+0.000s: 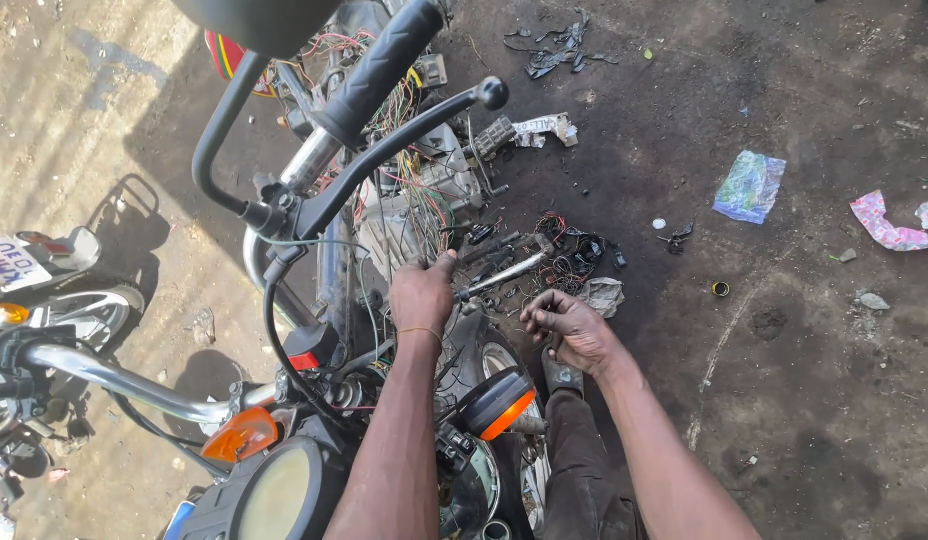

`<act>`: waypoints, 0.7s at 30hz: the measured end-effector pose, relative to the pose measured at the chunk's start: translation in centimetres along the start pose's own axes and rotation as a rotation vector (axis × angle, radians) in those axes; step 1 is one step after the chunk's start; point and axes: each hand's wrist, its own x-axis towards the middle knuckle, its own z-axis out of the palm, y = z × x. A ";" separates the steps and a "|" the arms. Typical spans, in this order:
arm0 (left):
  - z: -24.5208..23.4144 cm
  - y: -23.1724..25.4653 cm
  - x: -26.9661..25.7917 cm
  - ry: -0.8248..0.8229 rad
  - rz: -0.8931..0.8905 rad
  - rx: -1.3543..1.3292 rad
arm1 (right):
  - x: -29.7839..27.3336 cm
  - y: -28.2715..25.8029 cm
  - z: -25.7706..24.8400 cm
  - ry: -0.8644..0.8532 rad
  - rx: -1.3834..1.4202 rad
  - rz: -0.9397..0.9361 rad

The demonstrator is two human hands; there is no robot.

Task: The person works on the exposed wiring near the handlebars of a motorcycle, using hands to separate and connect wires. They then use a wrench to tighten a bolt on the handlebar assembly while another person stands nearby.

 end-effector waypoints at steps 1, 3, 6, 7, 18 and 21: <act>0.3 -0.4 0.5 0.002 0.001 0.010 | -0.5 -0.2 -0.1 -0.071 0.068 -0.002; 0.3 -0.5 0.5 0.008 -0.001 0.008 | -1.2 -0.4 -0.1 -0.073 0.200 -0.078; 0.4 -0.8 0.7 -0.003 0.004 0.029 | -0.2 0.0 -1.5 -0.005 0.290 -0.199; 0.5 -1.0 0.7 -0.021 0.011 0.054 | 0.3 0.4 -2.1 0.065 0.248 -0.243; 1.2 -0.6 0.4 -0.053 0.047 0.143 | 6.9 0.0 0.6 0.412 -0.894 -0.621; 1.4 -1.1 0.7 -0.051 0.046 0.132 | 7.4 -0.1 0.8 0.391 -1.074 -0.700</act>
